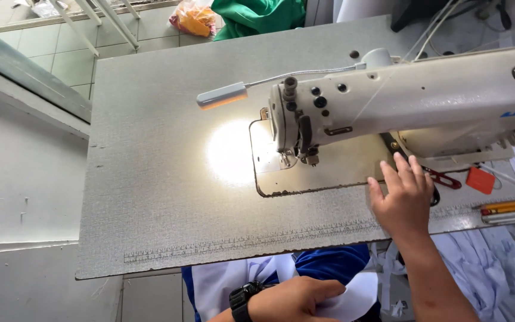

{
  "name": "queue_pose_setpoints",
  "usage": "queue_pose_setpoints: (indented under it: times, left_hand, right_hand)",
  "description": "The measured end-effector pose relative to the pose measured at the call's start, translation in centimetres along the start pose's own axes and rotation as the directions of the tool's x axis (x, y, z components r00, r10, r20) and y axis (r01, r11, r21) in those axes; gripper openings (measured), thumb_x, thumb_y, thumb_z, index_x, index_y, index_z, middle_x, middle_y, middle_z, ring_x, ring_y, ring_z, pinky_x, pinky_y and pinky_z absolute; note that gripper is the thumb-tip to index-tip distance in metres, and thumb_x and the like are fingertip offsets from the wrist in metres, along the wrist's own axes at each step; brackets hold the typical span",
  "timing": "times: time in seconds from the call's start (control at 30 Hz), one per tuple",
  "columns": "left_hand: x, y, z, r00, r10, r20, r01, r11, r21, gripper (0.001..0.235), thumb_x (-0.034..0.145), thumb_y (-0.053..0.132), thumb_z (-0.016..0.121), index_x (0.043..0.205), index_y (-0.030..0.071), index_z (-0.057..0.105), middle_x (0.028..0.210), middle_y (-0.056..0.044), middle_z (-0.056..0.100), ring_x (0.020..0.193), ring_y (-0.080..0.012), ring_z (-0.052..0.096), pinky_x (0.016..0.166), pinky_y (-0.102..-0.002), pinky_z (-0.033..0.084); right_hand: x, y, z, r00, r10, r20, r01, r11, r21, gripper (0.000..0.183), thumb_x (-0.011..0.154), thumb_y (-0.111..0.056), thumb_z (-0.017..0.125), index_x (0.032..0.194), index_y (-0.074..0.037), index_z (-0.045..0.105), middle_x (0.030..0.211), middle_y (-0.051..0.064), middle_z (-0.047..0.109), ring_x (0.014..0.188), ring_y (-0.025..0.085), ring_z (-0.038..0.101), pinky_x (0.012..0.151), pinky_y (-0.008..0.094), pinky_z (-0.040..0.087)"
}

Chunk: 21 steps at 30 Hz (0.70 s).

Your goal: Measuring, marking, and cutting strips of white fabric at a factory workstation.

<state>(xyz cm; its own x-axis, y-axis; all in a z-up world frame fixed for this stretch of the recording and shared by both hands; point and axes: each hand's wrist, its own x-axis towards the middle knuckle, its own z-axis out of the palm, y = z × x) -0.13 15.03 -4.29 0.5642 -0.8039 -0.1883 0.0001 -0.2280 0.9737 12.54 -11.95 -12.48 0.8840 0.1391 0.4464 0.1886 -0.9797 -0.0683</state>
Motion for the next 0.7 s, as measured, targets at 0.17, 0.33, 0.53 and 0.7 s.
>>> queue_pose_setpoints:
  times: [0.17, 0.33, 0.53, 0.7]
  left_hand:
    - [-0.2, 2.0, -1.8, 0.997, 0.021, 0.079, -0.023, 1.0, 0.018, 0.029, 0.099, 0.037, 0.053, 0.118, 0.015, 0.05, 0.092, 0.0, 0.05, 0.085, -0.014, 0.045, 0.073, -0.033, 0.041]
    - [-1.8, 4.2, -4.1, 0.983, 0.159, 0.096, -0.166, 0.984, 0.07, 0.016, 0.1, 0.026, 0.047, 0.102, 0.011, 0.042, 0.09, -0.01, 0.046, 0.079, -0.0253, 0.044, 0.073, -0.039, 0.041]
    - [-3.1, 4.3, -5.2, 0.983, 0.154, 0.096, -0.175, 0.945, 0.275, 0.038, 0.099, 0.021, 0.052, 0.137, 0.022, 0.053, 0.106, -0.01, 0.058, 0.084, -0.0325, 0.062, 0.074, -0.043, 0.048]
    - [-3.8, 5.5, -6.0, 0.981, 0.114, -0.156, -0.064, 0.953, 0.295, 0.039, 0.095, 0.039, 0.059, 0.126, 0.016, 0.061, 0.109, -0.011, 0.069, 0.092, -0.032, 0.07, 0.08, -0.042, 0.053]
  right_hand:
    - [-1.2, -3.6, -6.6, 0.77, -0.191, 0.609, -0.43, 0.549, 0.716, 0.064, 0.086, -0.062, 0.051, 0.126, -0.018, 0.076, 0.141, 0.002, 0.073, 0.136, 0.017, 0.062, 0.111, 0.036, 0.044]
    - [0.3, -6.0, -10.9, 0.456, -0.775, 0.438, -0.587, 0.108, 0.802, 0.085, 0.092, -0.085, 0.051, 0.104, -0.004, 0.074, 0.098, 0.007, 0.074, 0.089, 0.019, 0.066, 0.079, 0.038, 0.049]
    - [-0.9, -3.6, -11.3, 0.41, -0.702, 0.583, -0.545, 0.324, 0.773, 0.032, 0.09, -0.041, 0.075, 0.093, -0.01, 0.077, 0.089, 0.005, 0.069, 0.084, 0.017, 0.063, 0.078, 0.036, 0.043]
    - [1.0, -3.3, -14.1, 0.486, -0.694, 0.532, -0.485, 0.293, 0.824, 0.038, 0.093, -0.037, 0.079, 0.072, -0.007, 0.068, 0.068, 0.002, 0.058, 0.058, 0.017, 0.053, 0.054, 0.036, 0.04]
